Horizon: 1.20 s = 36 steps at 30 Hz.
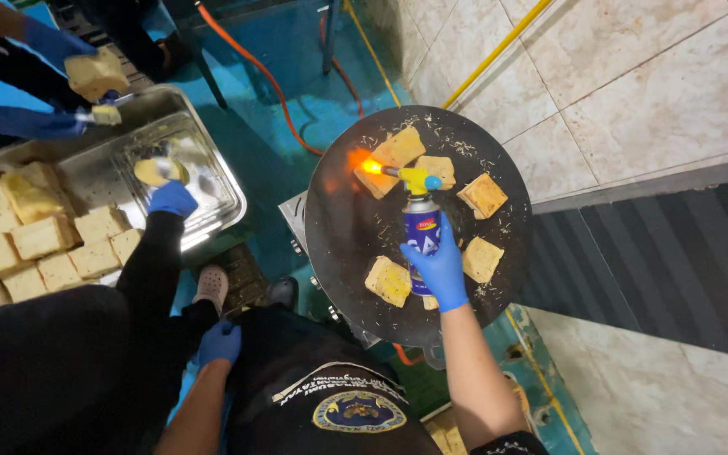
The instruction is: The person fries cubes of tofu on a large round griddle, placing raw cubes from a tray onto the oiled surface, flipping and repositioning them with tongs and by hand, and torching them with a blowtorch. Browned tofu cubes are moved to a finished tray while another worker assists with trays.
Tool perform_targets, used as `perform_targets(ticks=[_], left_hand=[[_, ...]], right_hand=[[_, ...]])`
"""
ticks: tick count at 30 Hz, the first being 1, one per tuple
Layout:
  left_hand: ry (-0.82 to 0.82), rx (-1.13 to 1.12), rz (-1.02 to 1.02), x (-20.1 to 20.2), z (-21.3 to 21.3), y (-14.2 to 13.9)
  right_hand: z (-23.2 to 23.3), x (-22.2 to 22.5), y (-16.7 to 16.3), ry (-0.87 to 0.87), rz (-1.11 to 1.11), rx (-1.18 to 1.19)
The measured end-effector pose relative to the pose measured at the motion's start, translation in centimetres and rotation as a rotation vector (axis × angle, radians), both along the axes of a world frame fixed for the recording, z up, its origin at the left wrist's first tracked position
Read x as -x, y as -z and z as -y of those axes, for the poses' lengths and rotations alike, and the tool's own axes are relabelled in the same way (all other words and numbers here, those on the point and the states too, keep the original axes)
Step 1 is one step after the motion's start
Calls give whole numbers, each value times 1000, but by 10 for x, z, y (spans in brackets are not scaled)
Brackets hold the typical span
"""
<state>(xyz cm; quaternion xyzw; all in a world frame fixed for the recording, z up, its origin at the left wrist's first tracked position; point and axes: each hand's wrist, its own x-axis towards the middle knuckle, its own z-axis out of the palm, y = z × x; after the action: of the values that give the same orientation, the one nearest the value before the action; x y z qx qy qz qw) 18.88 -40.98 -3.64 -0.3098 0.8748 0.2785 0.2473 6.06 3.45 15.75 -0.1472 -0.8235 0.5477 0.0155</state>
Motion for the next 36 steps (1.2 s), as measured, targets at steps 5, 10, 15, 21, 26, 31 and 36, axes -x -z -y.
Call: perform_targets(ticks=[5, 10, 15, 21, 26, 31, 36], left_hand=[[-5, 30, 20, 4, -7, 0], [-8, -43, -113, 10, -16, 0], [-64, -31, -59, 10, -18, 2], [-48, -12, -78, 5, -13, 9], [-78, 5, -133, -2, -10, 13], [-64, 35, -156, -6, -9, 14], [-115, 17, -249, -7, -14, 12]], right_hand=[[-6, -8, -1, -9, -20, 15], [-20, -35, -10, 2, 29, -67], [-25, -39, -12, 18, 63, -98], [-20, -8, -2, -24, -19, -30], [-25, 12, 5, -31, -55, -22], [-38, -3, 8, -18, -37, -55], [-52, -27, 8, 10, 0, -44]])
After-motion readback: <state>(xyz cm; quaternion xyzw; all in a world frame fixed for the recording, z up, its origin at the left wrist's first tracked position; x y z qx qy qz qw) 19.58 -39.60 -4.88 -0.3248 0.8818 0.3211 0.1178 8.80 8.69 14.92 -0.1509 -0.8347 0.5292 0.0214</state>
